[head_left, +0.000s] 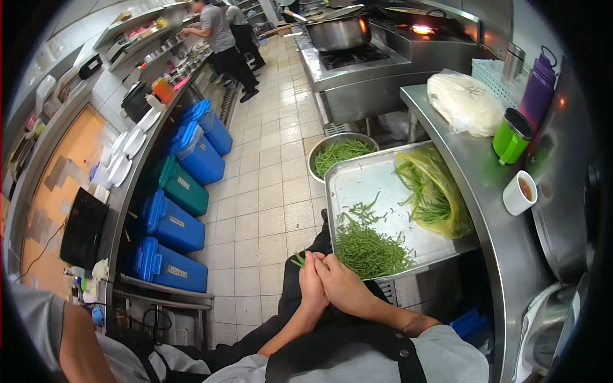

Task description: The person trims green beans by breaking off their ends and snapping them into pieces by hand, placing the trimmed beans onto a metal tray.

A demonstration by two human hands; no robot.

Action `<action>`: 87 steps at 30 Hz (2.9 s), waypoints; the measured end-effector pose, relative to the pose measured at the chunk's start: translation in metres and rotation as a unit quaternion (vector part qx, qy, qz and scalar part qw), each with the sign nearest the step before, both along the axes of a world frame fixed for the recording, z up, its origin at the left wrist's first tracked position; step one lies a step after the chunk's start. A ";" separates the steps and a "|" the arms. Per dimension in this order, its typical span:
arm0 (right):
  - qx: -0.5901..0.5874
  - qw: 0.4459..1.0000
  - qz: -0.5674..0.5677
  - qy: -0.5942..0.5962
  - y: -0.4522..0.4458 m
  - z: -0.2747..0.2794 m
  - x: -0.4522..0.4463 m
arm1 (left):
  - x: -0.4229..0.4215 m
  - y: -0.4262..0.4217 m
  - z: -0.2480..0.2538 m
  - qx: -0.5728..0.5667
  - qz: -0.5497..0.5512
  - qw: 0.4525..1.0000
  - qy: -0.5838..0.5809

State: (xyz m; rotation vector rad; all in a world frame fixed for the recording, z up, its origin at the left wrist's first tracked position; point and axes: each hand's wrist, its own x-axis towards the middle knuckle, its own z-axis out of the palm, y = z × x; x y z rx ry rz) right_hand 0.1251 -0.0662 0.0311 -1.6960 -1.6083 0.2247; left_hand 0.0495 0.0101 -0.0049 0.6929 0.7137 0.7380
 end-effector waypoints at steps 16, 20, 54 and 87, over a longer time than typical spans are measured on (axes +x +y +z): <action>0.013 0.807 0.030 0.590 0.001 0.004 0.007 | -0.044 0.008 -0.002 -0.121 -0.222 0.968 -0.001; 0.023 0.934 0.006 0.357 0.003 -0.010 -0.011 | -0.044 -0.007 -0.011 -0.108 -0.166 0.979 0.041; -0.264 0.858 0.259 0.356 -0.010 0.018 0.007 | -0.082 -0.023 -0.018 -0.075 -0.426 0.898 -0.083; -0.213 0.862 0.375 0.267 -0.024 0.005 0.044 | -0.082 -0.026 -0.014 0.029 -0.477 0.878 -0.030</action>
